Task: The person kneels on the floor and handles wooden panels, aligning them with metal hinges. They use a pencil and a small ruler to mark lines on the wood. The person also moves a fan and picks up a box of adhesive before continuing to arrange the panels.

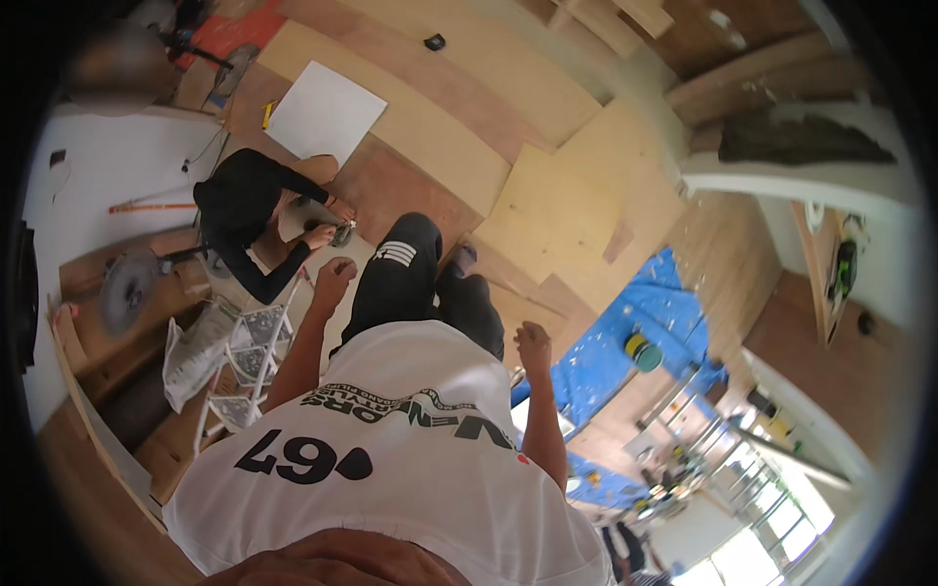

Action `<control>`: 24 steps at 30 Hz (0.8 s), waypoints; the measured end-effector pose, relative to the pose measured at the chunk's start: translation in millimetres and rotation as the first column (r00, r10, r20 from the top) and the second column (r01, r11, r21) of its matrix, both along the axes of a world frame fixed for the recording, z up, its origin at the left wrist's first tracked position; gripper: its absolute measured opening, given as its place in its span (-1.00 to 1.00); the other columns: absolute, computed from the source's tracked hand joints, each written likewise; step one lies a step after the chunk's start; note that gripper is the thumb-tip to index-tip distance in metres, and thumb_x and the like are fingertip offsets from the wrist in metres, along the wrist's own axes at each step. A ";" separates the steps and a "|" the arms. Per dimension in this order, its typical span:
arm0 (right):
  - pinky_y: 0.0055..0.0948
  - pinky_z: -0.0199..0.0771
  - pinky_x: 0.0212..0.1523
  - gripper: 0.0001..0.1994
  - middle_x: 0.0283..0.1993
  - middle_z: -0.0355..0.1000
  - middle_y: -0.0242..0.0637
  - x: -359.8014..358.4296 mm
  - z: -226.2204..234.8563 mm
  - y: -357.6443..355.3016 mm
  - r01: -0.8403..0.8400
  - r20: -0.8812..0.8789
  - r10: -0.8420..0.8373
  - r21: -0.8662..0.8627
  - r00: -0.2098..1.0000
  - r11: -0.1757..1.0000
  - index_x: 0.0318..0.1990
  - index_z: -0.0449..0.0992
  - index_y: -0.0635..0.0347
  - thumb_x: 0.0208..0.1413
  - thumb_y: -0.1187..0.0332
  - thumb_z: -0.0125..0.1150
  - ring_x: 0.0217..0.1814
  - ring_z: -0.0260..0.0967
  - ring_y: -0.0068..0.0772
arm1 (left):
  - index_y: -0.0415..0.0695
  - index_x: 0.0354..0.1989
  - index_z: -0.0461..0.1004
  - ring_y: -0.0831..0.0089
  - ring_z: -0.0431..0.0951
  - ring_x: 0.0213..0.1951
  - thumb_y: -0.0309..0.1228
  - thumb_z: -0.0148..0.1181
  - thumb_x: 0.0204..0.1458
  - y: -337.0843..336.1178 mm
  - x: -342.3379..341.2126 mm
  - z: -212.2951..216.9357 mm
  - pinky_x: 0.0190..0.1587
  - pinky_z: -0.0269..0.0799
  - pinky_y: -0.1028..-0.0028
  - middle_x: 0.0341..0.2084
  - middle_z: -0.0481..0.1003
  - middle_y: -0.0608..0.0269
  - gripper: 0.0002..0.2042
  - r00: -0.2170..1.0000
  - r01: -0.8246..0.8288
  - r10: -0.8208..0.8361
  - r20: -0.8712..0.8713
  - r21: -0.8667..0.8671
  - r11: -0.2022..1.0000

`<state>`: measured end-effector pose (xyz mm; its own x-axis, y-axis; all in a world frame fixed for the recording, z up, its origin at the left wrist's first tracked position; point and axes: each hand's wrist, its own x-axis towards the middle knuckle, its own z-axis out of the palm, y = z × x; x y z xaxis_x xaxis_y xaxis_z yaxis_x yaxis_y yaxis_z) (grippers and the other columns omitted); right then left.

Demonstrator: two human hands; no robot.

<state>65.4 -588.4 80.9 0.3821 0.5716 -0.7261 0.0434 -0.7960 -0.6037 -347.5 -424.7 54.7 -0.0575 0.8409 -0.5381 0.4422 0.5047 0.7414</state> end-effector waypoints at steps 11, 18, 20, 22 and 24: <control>-0.54 0.40 -0.23 -0.68 -0.20 0.41 -0.29 -4.6 342.3 348.1 -0.268 0.278 -0.052 0.952 0.959 0.151 -0.09 0.37 0.28 -0.04 0.40 0.13 -0.22 0.40 -0.44 | -0.29 -0.48 0.50 0.07 0.53 -0.42 -0.28 -0.01 -0.04 15.4 -6.6 -90.6 -0.33 0.39 0.24 -0.48 0.50 -0.10 -0.71 0.960 0.102 -0.121 -0.254 -0.084 0.991; -0.37 0.53 -0.27 -0.49 -0.33 0.42 -0.20 -16.5 473.0 462.2 0.226 0.798 0.590 0.557 0.120 -0.799 0.00 0.24 0.25 -0.16 0.59 0.28 -0.28 0.44 -0.32 | -0.30 -0.35 0.51 0.05 0.53 -0.37 -0.24 0.05 -0.01 201.7 -15.9 -94.8 -0.29 0.39 0.20 -0.45 0.49 -0.16 -0.69 0.967 -0.035 0.005 -0.253 -0.113 0.993; -0.38 0.52 -0.27 -0.52 -0.33 0.42 -0.20 -32.2 489.1 495.5 0.167 0.868 0.467 0.441 0.172 -0.882 -0.01 0.25 0.26 -0.14 0.58 0.26 -0.29 0.43 -0.33 | -0.31 -0.31 0.48 0.11 0.51 -0.40 -0.26 0.08 -0.03 271.9 -28.4 -56.2 -0.30 0.39 0.27 -0.48 0.51 -0.06 -0.69 0.963 -0.223 0.196 -0.183 -0.140 0.965; -0.39 0.52 -0.27 -0.55 -0.33 0.42 -0.20 -42.3 496.4 529.0 0.161 0.890 0.416 0.390 0.186 -0.907 -0.03 0.27 0.27 -0.13 0.58 0.25 -0.30 0.43 -0.33 | -0.28 -0.29 0.49 0.20 0.50 -0.42 -0.29 0.12 -0.05 347.0 -46.0 -43.8 -0.31 0.39 0.32 -0.48 0.52 0.01 -0.72 0.971 -0.192 0.185 -0.148 -0.031 0.981; -0.39 0.51 -0.27 -0.58 -0.33 0.41 -0.21 -79.7 505.8 579.5 0.159 0.903 0.398 0.374 0.161 -0.914 -0.05 0.28 0.28 -0.12 0.58 0.24 -0.30 0.42 -0.34 | -0.26 -0.29 0.51 0.26 0.50 -0.42 -0.31 0.14 -0.06 404.4 -58.4 -38.9 -0.31 0.39 0.35 -0.48 0.53 0.03 -0.74 0.967 -0.199 0.211 -0.144 0.088 0.976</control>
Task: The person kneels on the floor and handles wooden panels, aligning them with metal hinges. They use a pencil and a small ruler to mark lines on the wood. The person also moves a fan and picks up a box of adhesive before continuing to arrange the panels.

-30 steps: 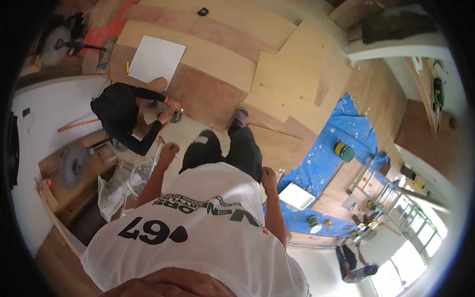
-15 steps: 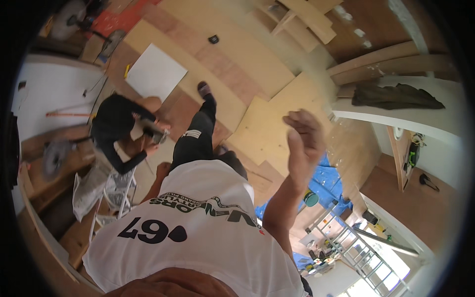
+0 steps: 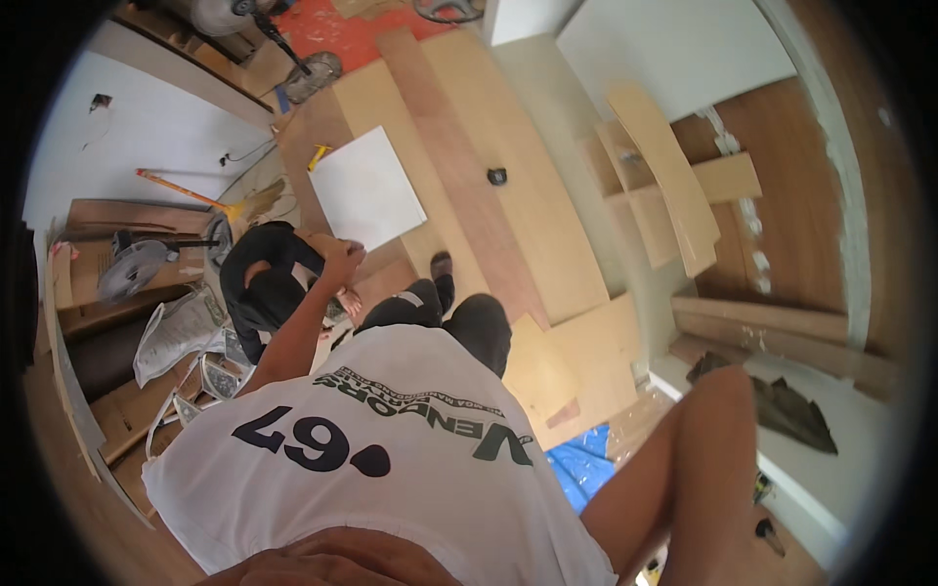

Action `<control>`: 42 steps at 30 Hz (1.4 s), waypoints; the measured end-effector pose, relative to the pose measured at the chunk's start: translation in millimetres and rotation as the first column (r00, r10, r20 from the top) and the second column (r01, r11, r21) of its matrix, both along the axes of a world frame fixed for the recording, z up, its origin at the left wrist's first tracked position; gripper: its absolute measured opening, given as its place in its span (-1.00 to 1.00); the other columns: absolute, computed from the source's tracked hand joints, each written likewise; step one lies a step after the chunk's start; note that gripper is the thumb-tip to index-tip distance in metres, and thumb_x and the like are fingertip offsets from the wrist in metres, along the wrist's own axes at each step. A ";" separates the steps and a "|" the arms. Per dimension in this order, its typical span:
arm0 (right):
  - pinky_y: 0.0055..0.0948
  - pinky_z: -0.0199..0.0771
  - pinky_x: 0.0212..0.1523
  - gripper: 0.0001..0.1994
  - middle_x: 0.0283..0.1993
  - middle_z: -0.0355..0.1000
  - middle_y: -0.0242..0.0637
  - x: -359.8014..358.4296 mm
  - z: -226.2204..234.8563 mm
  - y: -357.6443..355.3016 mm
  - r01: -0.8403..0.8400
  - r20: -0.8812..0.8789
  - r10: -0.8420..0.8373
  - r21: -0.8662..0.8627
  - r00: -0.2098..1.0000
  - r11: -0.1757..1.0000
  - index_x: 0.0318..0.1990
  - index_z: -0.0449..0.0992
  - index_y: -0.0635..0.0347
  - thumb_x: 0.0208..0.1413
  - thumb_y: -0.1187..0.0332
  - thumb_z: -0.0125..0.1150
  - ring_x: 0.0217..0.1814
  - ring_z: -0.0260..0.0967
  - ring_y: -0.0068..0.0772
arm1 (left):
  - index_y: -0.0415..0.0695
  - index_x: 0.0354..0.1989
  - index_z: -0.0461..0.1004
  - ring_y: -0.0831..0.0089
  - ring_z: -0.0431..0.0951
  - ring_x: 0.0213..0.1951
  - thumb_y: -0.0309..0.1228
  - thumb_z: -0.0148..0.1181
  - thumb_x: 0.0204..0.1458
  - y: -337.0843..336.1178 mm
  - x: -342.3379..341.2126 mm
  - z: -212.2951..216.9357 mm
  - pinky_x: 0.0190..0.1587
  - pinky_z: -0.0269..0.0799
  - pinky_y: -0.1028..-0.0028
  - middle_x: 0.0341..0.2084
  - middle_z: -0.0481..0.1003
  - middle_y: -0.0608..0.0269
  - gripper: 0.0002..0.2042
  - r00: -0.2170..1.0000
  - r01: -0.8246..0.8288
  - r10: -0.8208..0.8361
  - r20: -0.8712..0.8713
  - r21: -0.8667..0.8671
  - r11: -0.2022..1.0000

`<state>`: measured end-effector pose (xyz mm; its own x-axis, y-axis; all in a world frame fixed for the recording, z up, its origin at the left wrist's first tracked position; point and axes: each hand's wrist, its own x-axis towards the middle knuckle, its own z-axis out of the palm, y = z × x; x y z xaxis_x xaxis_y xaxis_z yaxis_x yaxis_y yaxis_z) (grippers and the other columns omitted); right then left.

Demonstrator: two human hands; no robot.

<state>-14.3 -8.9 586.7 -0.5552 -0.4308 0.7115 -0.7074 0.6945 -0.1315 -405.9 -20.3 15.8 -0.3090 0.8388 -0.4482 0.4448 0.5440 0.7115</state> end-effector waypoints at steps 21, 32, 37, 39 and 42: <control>-0.45 0.47 -0.27 -0.86 -0.32 0.39 -0.23 -80.1 -14.5 476.6 0.160 -0.461 -0.206 -0.137 0.863 0.977 -0.24 0.44 0.37 0.03 0.55 0.10 -0.38 0.39 -0.39 | -0.20 -0.47 0.54 0.24 0.54 -0.41 -0.31 0.13 -0.11 123.2 -31.0 -71.1 -0.35 0.44 0.30 -0.49 0.54 0.07 -0.80 0.952 -0.300 0.281 -0.120 -0.194 0.934; -0.58 0.42 -0.36 -0.84 -0.42 0.40 -0.30 -286.2 -257.5 758.5 0.701 0.670 -0.491 -0.696 0.557 -0.153 -0.23 0.46 0.39 0.10 0.45 0.09 -0.43 0.34 -0.56 | -0.23 -0.59 0.54 0.37 0.49 -0.64 -0.30 0.09 -0.11 247.8 -70.6 -40.0 -0.52 0.39 0.38 -0.72 0.49 0.13 -0.76 0.953 -0.193 0.187 -0.237 -0.002 0.981; -0.58 0.27 -0.53 -0.78 -0.55 0.39 -0.38 -269.1 -439.1 820.6 0.984 0.884 -0.440 -0.180 0.157 -0.011 -0.40 0.46 0.32 0.14 0.33 0.05 -0.54 0.30 -0.61 | -0.20 -0.57 0.55 0.41 0.46 -0.63 -0.31 0.16 -0.19 330.0 -83.7 -31.4 -0.50 0.35 0.40 -0.69 0.49 0.13 -0.81 0.839 -0.544 0.542 -0.057 -0.138 0.828; -0.49 0.30 -0.54 -0.74 -0.58 0.41 -0.30 -234.3 -518.4 808.1 0.994 0.904 -0.416 -0.105 0.095 0.000 -0.45 0.49 0.28 0.13 0.28 0.00 -0.60 0.29 -0.54 | -0.16 -0.56 0.57 0.30 0.52 -0.56 -0.28 0.16 -0.18 361.0 -91.9 -37.8 -0.45 0.40 0.34 -0.62 0.52 0.09 -0.80 0.842 -0.540 0.526 -0.121 -0.148 0.829; -0.06 0.31 -0.42 -0.75 -0.45 0.41 -0.01 -148.4 -612.3 767.3 0.796 0.700 -0.714 0.441 -0.016 0.415 -0.59 0.42 0.28 0.00 0.30 0.01 -0.43 0.33 0.09 | -0.15 -0.63 0.54 0.19 0.53 -0.52 -0.26 0.08 -0.15 423.6 -124.2 -22.1 -0.42 0.41 0.28 -0.58 0.52 0.03 -0.77 0.848 -0.528 0.518 -0.113 -0.085 0.845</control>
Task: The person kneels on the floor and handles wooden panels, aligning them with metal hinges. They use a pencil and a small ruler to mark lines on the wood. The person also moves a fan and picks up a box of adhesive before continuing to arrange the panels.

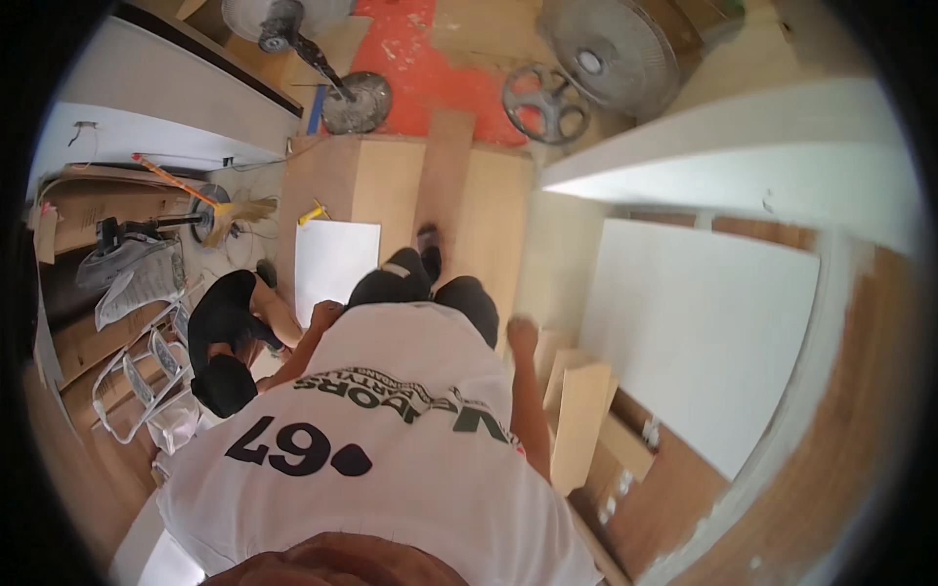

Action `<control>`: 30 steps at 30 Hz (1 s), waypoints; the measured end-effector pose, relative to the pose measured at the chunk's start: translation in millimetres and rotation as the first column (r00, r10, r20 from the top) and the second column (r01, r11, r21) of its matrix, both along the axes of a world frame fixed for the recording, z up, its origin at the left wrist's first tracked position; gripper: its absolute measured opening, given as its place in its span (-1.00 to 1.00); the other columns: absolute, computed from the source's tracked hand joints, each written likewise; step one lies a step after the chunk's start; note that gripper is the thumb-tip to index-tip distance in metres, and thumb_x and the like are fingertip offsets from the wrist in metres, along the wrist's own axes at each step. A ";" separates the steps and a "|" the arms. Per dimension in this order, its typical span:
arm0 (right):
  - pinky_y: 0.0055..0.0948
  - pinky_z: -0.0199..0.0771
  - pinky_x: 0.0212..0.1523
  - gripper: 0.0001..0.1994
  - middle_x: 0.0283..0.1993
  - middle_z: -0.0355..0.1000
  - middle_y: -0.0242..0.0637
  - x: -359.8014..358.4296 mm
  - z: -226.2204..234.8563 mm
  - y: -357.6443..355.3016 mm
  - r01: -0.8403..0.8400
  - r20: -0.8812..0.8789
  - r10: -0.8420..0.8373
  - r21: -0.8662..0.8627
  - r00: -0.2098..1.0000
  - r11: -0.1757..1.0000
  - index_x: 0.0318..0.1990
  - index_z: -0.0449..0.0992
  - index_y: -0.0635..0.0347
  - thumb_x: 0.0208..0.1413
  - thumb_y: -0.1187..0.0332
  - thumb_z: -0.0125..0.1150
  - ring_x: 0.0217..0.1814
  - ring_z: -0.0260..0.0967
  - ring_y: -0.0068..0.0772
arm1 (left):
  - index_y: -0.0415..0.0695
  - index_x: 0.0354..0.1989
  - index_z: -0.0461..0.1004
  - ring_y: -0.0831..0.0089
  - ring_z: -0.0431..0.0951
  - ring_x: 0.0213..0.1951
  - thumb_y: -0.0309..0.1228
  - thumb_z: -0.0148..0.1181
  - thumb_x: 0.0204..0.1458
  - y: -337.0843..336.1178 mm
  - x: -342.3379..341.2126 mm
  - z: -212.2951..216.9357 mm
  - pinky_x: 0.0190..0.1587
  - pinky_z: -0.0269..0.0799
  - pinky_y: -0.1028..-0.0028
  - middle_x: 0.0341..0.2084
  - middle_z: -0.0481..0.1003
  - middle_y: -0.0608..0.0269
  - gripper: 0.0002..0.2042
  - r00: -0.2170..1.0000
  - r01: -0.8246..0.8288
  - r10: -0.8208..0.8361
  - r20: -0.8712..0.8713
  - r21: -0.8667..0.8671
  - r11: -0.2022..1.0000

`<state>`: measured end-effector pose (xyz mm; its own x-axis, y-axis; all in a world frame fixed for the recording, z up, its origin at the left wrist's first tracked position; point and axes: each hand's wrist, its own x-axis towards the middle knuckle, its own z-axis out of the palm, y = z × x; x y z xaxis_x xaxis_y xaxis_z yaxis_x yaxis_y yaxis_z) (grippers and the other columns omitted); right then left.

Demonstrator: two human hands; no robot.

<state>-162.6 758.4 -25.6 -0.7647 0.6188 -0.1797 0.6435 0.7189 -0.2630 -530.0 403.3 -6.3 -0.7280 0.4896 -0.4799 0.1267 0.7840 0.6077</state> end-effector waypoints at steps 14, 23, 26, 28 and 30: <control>-0.28 0.40 -0.36 -0.79 -0.46 0.47 -0.07 -116.0 42.9 133.9 0.432 -0.013 -0.507 -0.503 0.862 0.748 -0.40 0.55 0.32 -0.02 0.34 0.07 -0.45 0.41 -0.20 | -0.21 -0.59 0.53 0.30 0.52 -0.52 -0.35 0.09 -0.18 218.0 -199.6 35.0 -0.40 0.42 0.38 -0.62 0.51 0.07 -0.81 0.934 -0.330 0.323 0.149 0.021 0.944; -0.51 0.30 -0.55 -0.81 -0.59 0.33 -0.37 -310.1 65.4 362.8 0.397 0.142 -0.499 -0.798 0.855 0.454 -0.55 0.42 0.26 -0.02 0.34 -0.02 -0.53 0.30 -0.54 | -0.17 -0.65 0.52 0.27 0.53 -0.51 -0.41 0.16 -0.22 270.9 -213.1 -15.7 -0.45 0.41 0.29 -0.65 0.50 0.11 -0.89 0.991 0.130 -0.125 0.044 -0.146 0.981; -0.50 0.40 -0.49 -0.73 -0.47 0.46 -0.18 -399.3 84.7 410.6 0.367 0.112 -0.439 -0.747 0.892 0.555 -0.26 0.50 0.35 -0.07 0.33 0.08 -0.52 0.42 -0.44 | -0.11 -0.61 0.52 0.24 0.52 -0.54 -0.36 0.18 -0.21 301.5 -213.4 -10.4 -0.44 0.42 0.26 -0.61 0.52 0.12 -0.89 0.914 0.345 -0.399 -0.075 -0.374 0.861; -0.45 0.43 -0.38 -0.69 -0.39 0.50 -0.11 -457.4 87.0 438.3 0.292 0.068 -0.366 -0.743 0.928 0.603 -0.20 0.51 0.38 -0.06 0.32 0.13 -0.40 0.48 -0.36 | -0.14 -0.57 0.54 0.41 0.50 -0.55 -0.35 0.15 -0.12 313.0 -214.0 -15.8 -0.47 0.38 0.34 -0.66 0.50 0.20 -0.86 0.994 -0.011 0.037 0.106 -0.239 0.971; -0.43 0.44 -0.32 -0.70 -0.37 0.50 -0.09 -521.3 80.5 464.1 0.119 -0.040 -0.201 -0.687 0.979 0.717 -0.18 0.49 0.39 -0.05 0.35 0.13 -0.36 0.48 -0.32 | -0.24 -0.50 0.53 0.63 0.40 -0.54 -0.32 0.10 0.01 322.3 -215.9 -34.3 -0.46 0.31 0.46 -0.67 0.46 0.31 -0.77 0.779 -0.452 0.482 0.401 -0.172 0.875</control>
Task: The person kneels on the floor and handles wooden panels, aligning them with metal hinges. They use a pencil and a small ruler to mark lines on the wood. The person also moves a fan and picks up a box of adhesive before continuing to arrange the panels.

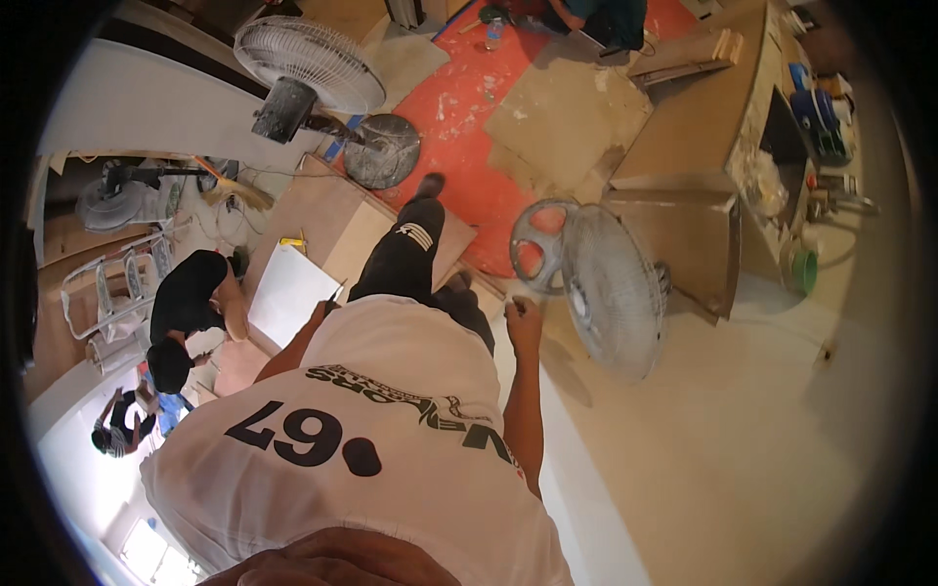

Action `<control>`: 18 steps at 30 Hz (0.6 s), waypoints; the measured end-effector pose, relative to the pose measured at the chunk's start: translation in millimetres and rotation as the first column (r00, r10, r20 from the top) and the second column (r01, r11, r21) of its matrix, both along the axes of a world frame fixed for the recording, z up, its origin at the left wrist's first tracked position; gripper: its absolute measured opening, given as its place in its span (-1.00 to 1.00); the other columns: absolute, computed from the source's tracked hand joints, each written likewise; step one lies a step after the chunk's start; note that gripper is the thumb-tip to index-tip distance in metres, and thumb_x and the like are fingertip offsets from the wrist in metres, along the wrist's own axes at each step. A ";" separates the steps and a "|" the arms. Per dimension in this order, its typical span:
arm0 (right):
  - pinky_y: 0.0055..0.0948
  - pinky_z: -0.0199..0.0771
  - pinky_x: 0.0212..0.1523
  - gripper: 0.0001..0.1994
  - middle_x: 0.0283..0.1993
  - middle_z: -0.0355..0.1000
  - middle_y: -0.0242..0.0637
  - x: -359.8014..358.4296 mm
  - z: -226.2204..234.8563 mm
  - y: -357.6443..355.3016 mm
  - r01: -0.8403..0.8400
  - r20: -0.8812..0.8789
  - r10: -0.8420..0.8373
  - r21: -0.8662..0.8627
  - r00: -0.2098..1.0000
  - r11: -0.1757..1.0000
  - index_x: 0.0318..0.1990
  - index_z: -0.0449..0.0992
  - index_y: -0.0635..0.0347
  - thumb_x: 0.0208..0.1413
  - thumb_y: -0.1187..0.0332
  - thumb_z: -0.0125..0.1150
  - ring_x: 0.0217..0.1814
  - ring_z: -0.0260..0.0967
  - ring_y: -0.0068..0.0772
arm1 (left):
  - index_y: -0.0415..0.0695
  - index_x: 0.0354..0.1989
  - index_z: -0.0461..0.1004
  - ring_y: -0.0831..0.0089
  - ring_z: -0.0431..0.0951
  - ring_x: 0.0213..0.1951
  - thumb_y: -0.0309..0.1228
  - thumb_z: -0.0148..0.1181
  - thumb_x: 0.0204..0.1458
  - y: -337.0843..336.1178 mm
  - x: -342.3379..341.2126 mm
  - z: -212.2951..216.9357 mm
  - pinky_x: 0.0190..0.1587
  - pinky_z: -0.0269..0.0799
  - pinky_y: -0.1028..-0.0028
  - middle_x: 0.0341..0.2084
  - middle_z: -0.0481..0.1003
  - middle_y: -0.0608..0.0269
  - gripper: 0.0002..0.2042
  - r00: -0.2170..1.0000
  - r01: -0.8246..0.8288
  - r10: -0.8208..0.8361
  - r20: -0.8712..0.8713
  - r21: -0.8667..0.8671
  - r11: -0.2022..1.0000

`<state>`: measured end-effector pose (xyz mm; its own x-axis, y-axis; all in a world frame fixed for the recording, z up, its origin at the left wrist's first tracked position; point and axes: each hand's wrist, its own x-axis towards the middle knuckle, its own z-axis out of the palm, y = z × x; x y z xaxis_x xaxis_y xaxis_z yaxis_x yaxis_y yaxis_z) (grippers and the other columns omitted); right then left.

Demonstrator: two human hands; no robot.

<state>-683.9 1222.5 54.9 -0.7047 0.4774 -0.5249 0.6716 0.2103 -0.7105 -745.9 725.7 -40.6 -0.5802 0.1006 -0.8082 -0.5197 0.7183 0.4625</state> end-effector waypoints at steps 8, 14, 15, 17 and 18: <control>-0.47 0.44 -0.27 -0.69 -0.32 0.50 -0.12 -291.2 -10.5 43.0 -0.335 -0.222 0.334 0.034 0.916 0.941 -0.12 0.45 0.42 0.02 0.38 0.17 -0.34 0.45 -0.42 | -0.24 -0.48 0.54 0.60 0.42 -0.53 -0.33 0.10 0.00 92.9 -121.5 -79.2 -0.46 0.33 0.45 -0.64 0.48 0.29 -0.78 0.994 -0.082 0.078 -0.080 -0.044 0.996; -0.45 0.45 -0.22 -0.69 -0.30 0.50 -0.05 -436.3 -5.3 87.7 -0.537 0.023 0.547 0.230 0.837 0.812 -0.13 0.47 0.41 0.00 0.37 0.16 -0.25 0.47 -0.30 | -0.24 -0.47 0.54 0.58 0.44 -0.53 -0.33 0.11 -0.01 160.7 -223.2 -92.4 -0.45 0.35 0.44 -0.63 0.49 0.27 -0.79 0.951 -0.304 0.303 -0.055 -0.011 0.953; -0.44 0.45 -0.22 -0.69 -0.30 0.51 -0.04 -481.0 2.9 86.4 -0.533 -0.033 0.556 0.239 0.831 0.812 -0.13 0.47 0.40 0.00 0.37 0.16 -0.23 0.47 -0.29 | -0.24 -0.47 0.54 0.58 0.44 -0.53 -0.33 0.11 -0.01 170.7 -229.3 -89.0 -0.45 0.35 0.44 -0.62 0.50 0.26 -0.79 0.932 -0.361 0.360 -0.047 -0.011 0.932; -0.44 0.45 -0.22 -0.70 -0.29 0.51 -0.04 -526.5 2.8 100.7 -0.557 -0.035 0.569 0.163 0.822 0.815 -0.14 0.47 0.40 0.01 0.37 0.15 -0.24 0.47 -0.30 | -0.24 -0.46 0.54 0.57 0.45 -0.53 -0.33 0.11 -0.02 198.0 -235.0 -80.6 -0.45 0.35 0.44 -0.62 0.50 0.26 -0.79 0.884 -0.468 0.468 -0.013 -0.006 0.884; -0.44 0.45 -0.22 -0.70 -0.29 0.51 -0.04 -550.0 -4.4 109.1 -0.577 -0.007 0.584 0.138 0.812 0.805 -0.14 0.47 0.41 0.01 0.36 0.16 -0.25 0.47 -0.31 | -0.24 -0.46 0.54 0.57 0.45 -0.53 -0.33 0.11 -0.02 208.2 -242.3 -80.6 -0.45 0.36 0.44 -0.61 0.50 0.26 -0.79 0.858 -0.514 0.514 -0.004 -0.007 0.858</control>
